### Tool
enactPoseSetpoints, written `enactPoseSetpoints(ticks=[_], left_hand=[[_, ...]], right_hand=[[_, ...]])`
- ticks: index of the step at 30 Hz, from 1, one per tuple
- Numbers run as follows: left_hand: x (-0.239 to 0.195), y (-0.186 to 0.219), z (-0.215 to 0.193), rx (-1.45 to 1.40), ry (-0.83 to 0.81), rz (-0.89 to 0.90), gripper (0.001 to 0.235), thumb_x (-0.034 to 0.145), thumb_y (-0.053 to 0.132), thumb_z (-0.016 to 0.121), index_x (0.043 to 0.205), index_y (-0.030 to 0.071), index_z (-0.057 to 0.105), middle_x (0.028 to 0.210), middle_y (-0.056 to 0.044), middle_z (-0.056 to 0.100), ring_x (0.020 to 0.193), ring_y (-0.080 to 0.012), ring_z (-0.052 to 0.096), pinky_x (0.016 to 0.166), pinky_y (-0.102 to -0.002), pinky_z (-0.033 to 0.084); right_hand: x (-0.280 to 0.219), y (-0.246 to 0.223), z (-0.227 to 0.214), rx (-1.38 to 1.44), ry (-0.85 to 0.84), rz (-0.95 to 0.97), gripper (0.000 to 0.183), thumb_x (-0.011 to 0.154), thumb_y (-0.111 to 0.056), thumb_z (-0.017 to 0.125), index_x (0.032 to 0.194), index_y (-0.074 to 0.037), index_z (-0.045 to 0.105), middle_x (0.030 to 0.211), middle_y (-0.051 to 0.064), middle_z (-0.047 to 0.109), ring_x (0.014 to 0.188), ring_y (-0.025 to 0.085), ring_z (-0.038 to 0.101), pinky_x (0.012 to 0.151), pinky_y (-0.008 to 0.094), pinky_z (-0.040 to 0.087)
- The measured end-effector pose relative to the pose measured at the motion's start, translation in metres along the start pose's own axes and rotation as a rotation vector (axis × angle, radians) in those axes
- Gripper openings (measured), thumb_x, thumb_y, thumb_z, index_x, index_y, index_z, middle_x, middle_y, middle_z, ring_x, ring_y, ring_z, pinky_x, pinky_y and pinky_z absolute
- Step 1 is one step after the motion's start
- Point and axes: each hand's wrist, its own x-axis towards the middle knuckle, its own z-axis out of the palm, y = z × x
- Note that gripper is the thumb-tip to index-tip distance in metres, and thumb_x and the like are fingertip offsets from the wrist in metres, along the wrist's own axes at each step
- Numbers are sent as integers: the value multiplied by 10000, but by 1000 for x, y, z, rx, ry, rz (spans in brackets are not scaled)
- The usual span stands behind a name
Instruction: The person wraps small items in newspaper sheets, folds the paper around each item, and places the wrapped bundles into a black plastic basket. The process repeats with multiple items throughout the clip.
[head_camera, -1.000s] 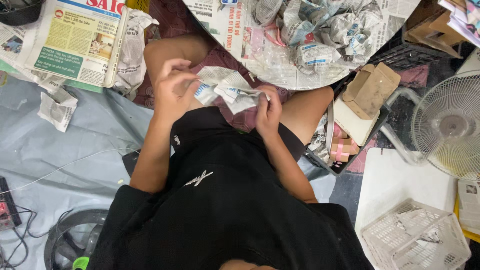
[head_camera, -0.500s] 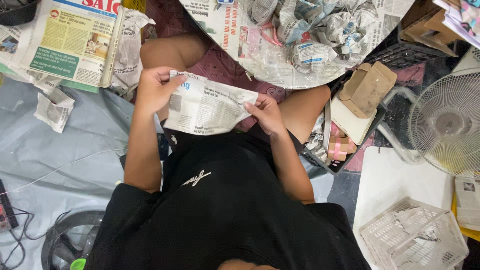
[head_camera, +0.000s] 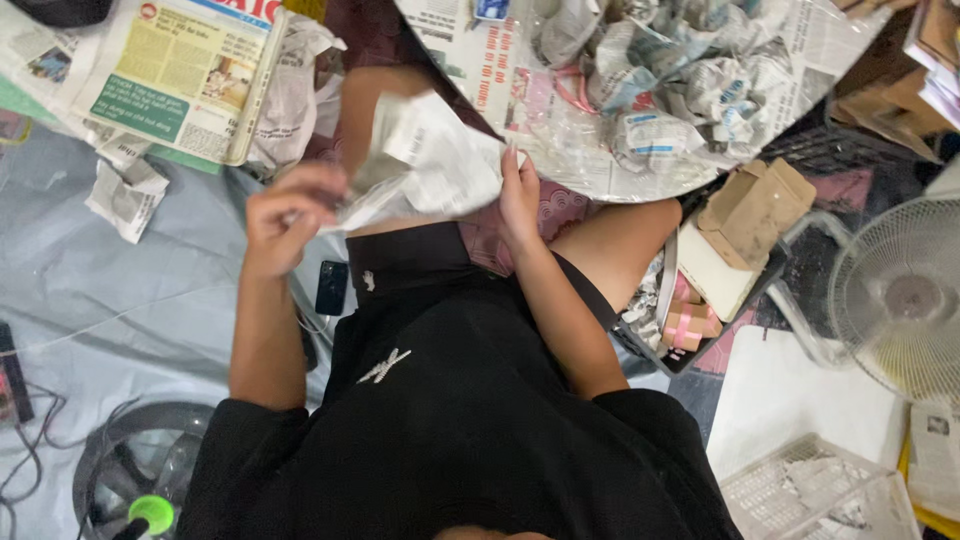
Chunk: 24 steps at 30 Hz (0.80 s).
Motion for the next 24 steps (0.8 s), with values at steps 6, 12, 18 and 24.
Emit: enactPoseSetpoints(ticks=[6, 12, 18, 24], left_hand=[[-23, 17, -5, -108, -423, -224, 274, 991, 221, 606, 862, 13, 730, 869, -117, 766, 827, -244, 749, 895, -369, 553], [-17, -30, 39, 321, -208, -718, 403, 1089, 206, 431, 861, 15, 702, 752, -70, 728, 711, -191, 718, 725, -330, 560], [-16, -94, 63, 217, 247, -498, 316, 1111, 222, 485, 1347, 36, 385, 1290, -140, 500, 1106, -226, 639, 849, -344, 585], [-5, -67, 71, 751, 213, -263, 858, 878, 250, 900, 1466, 21, 319, 1411, -202, 397, 1263, -368, 563, 1072, -440, 516]], right_hand=[[29, 50, 32, -449, -64, -115, 323, 1099, -300, 610, 954, -12, 628, 841, -2, 603, 778, 75, 510, 691, 271, 452], [27, 69, 47, -424, -102, -138, 284, 1061, -299, 611, 955, -35, 605, 784, -29, 571, 720, 54, 482, 632, 255, 426], [26, 71, 36, -529, 31, -263, 281, 1078, -294, 595, 951, -46, 562, 790, -31, 554, 743, 51, 483, 650, 248, 447], [21, 65, 40, -399, 71, -282, 291, 1097, -298, 585, 975, -37, 542, 831, -10, 552, 783, 64, 481, 693, 262, 445]])
